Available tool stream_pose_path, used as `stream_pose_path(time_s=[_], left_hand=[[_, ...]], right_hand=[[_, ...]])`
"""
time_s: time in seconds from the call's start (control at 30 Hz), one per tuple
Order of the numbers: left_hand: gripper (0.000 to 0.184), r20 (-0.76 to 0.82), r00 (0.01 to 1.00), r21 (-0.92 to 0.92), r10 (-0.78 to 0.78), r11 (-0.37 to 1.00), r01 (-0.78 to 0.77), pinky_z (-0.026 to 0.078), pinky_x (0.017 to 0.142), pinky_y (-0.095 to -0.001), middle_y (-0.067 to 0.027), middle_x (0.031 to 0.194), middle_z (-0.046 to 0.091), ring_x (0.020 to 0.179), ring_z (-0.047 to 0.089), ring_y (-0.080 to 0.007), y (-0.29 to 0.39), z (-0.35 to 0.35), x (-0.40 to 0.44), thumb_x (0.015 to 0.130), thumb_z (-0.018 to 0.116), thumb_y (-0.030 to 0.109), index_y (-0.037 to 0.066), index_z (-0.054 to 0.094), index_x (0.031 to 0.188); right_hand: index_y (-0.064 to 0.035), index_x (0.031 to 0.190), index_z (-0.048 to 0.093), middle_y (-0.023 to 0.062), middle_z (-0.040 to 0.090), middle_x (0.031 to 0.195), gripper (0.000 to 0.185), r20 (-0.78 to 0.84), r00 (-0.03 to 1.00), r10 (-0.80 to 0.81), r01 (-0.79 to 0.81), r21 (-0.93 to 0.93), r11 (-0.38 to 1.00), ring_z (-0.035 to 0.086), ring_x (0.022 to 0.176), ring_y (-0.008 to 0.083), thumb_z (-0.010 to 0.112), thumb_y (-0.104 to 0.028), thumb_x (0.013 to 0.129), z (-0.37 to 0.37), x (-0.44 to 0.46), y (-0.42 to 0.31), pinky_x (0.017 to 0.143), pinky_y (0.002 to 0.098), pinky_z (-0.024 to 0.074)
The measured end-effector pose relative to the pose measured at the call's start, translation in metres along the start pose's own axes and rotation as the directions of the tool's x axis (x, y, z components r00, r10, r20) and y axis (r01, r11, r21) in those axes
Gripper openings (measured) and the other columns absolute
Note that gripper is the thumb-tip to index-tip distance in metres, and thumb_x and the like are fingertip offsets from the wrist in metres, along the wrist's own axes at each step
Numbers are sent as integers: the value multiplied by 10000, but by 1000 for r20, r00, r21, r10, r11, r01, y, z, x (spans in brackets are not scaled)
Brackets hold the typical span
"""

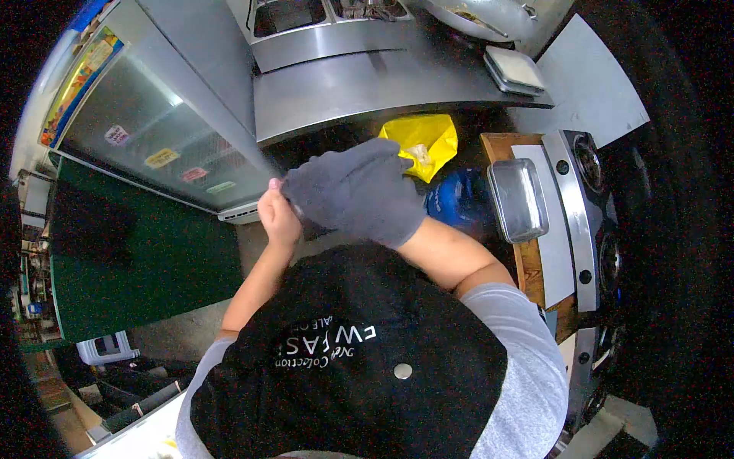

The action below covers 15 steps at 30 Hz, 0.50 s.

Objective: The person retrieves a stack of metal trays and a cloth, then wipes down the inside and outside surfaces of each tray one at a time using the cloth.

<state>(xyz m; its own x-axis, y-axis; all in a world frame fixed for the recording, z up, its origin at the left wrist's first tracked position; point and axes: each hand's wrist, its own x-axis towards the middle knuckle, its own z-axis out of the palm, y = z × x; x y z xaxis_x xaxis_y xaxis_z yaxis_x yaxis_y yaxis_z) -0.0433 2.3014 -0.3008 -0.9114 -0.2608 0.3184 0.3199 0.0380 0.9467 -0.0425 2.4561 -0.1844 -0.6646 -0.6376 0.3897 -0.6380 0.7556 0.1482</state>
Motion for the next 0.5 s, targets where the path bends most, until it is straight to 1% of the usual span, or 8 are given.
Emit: stream_pose_path(time_s=[0.03,0.1,0.13,0.2,0.33,0.37,0.43,0.5], left_hand=[[432,0,1000,0,-1,1000,1,261,500,-298,17,569,366,558,307,-77,2,-1,-1,1018,420,172,15,394,616],[438,10,998,-75,68,995,-67,241,497,-237,69,594,424,555,318,-33,10,-7,1,1033,422,252,66,486,641],[438,69,983,19,169,985,-171,235,485,-245,64,589,432,533,314,-39,9,-17,6,1027,437,232,65,477,623],[434,27,994,-2,104,995,-104,238,485,-246,62,592,436,534,321,-40,27,-29,6,1024,446,225,65,477,621],[426,-56,998,-138,-28,990,20,221,480,-253,70,585,394,537,309,-33,34,-43,11,1011,479,196,85,427,603],[452,-74,994,-135,-81,988,71,199,474,-260,82,574,345,537,278,-32,30,-42,11,1007,486,176,113,354,579],[455,-56,991,-135,-120,985,112,209,477,-256,84,575,335,544,279,-30,30,-38,10,1004,494,180,114,353,577],[475,-40,983,-62,-180,982,177,225,484,-260,77,569,337,552,292,-37,31,-27,6,1001,501,186,97,344,562]], right_hand=[[-164,877,634,95,643,764,138,1,1000,0,0,1,1000,667,699,275,571,-262,803,1,2,0,573,417,523],[-211,928,635,55,639,771,148,85,996,-16,-5,245,970,664,715,211,571,-267,807,4,6,2,541,398,495],[-211,928,635,55,639,771,148,90,996,-11,-12,252,968,664,715,211,571,-267,807,8,6,6,541,398,495],[-170,999,669,38,672,852,211,-35,988,-147,150,330,932,671,796,255,550,-185,826,21,5,23,704,388,515],[-162,1042,657,39,681,966,236,-4,985,-170,162,330,930,662,942,220,515,-164,853,37,-10,52,870,318,465],[-162,1042,657,39,681,966,236,-4,984,-177,168,330,929,662,942,220,515,-164,853,42,-8,50,870,318,465],[-138,923,637,60,668,821,145,14,987,-158,154,141,978,674,775,221,538,-182,826,51,-4,42,675,377,501],[-137,918,633,65,662,828,137,18,992,-126,121,168,978,670,782,226,537,-176,827,45,-1,32,666,373,503]])
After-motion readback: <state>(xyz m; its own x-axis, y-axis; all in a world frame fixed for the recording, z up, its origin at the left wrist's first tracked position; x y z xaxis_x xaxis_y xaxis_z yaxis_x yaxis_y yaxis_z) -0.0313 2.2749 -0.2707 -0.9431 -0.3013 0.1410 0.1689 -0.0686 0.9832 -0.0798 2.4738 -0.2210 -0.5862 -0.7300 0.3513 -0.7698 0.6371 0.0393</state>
